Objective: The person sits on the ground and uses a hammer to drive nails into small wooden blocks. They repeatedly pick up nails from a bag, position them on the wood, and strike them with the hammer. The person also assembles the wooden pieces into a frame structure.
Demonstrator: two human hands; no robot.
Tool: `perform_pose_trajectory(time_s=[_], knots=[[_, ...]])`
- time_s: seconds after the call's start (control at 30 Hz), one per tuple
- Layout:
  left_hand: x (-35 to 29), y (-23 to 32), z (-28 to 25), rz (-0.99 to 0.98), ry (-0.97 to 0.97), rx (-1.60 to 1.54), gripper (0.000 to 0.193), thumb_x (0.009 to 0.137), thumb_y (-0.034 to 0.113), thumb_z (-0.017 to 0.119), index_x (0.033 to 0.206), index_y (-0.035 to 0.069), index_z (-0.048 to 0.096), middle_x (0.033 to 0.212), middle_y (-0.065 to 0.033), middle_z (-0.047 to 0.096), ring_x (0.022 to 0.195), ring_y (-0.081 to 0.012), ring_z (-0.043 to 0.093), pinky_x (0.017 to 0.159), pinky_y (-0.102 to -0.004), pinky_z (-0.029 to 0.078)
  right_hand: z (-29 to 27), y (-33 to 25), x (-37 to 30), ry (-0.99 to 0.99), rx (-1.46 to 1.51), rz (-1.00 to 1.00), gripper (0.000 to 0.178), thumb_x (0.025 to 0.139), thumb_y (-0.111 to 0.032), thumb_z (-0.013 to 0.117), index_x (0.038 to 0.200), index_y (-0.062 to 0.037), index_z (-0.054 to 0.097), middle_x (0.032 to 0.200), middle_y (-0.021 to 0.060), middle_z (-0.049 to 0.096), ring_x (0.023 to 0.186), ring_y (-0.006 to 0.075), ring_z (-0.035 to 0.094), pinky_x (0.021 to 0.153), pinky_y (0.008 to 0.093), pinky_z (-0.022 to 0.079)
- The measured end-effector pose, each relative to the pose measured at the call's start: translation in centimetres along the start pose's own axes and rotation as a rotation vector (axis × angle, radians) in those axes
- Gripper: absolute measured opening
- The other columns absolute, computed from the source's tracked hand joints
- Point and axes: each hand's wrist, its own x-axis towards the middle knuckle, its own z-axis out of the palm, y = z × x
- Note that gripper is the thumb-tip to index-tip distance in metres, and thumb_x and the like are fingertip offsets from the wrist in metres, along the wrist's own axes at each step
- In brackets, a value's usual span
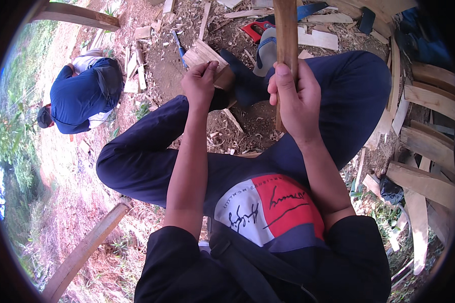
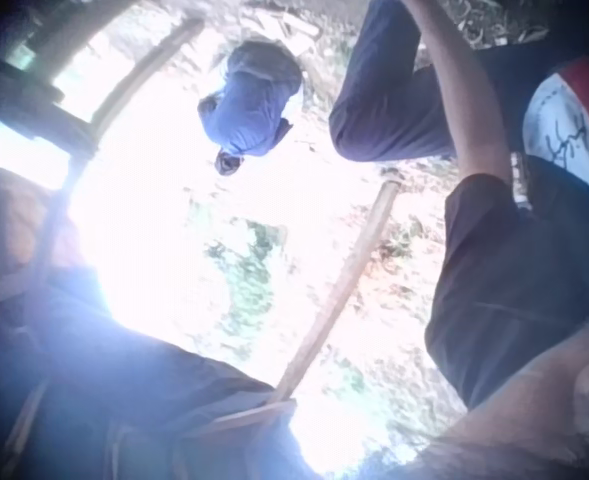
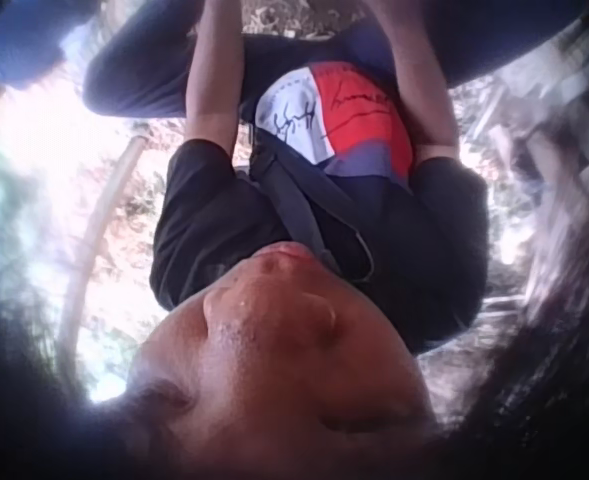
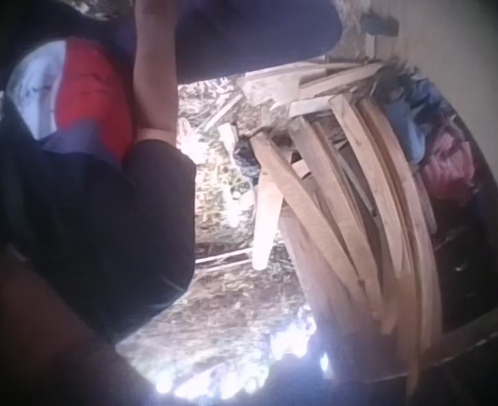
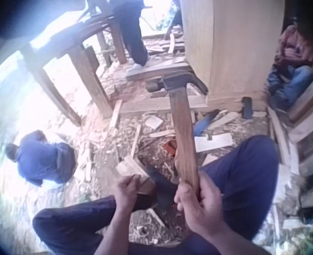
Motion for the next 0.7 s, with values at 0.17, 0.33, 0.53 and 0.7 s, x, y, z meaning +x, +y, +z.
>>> perform_pose_trajectory(time_s=[0.17,0.33,0.53,0.7], knots=[[-0.2,0.7,0.1,0.013,0.027,0.028,0.024,0.085,0.024,0.074,0.090,0.001,0.073,0.073,-0.0123,0.068,0.064,-0.0166,0.064,0.062,-0.0311,0.047,-0.2,-1.5,0.5,-0.112,0.212,-0.021,0.030,0.100,-0.018,0.055,0.124,-0.0031,0.045,0.083,0.0030,0.057,0.052,0.0038,0.046,0.047,0.0196,0.041],[0.0,0.4,0.2,0.131,0.027,0.075,0.021,0.084,0.022,0.074,0.090,0.002,0.073,0.077,-0.0125,0.068,0.066,-0.0239,0.065,0.062,-0.0335,0.049,-1.8,-3.1,1.4,-0.168,0.138,0.314,0.036,0.104,-0.033,0.045,0.126,-0.0041,0.047,0.073,-0.0007,0.048,0.045,0.0009,0.038,0.039,0.0181,0.035],[0.6,0.6,0.1,0.268,-0.026,0.150,0.017,0.083,0.019,0.073,0.088,0.003,0.073,0.078,-0.0132,0.067,0.066,-0.0285,0.065,0.062,-0.0347,0.050,-2.9,-2.0,-0.6,-0.277,-0.087,0.464,0.036,0.105,-0.035,0.042,0.121,-0.0039,0.051,0.070,-0.0026,0.045,0.048,0.0017,0.038,0.043,0.0193,0.035],[0.7,0.4,0.2,0.331,-0.028,0.055,0.016,0.083,0.019,0.072,0.087,0.003,0.073,0.078,-0.0120,0.067,0.067,-0.0288,0.066,0.063,-0.0351,0.051,-3.1,0.2,-1.0,-0.343,-0.400,0.329,0.034,0.105,-0.032,0.043,0.115,-0.0005,0.053,0.067,0.0055,0.053,0.056,0.0130,0.052,0.054,0.0317,0.042]])
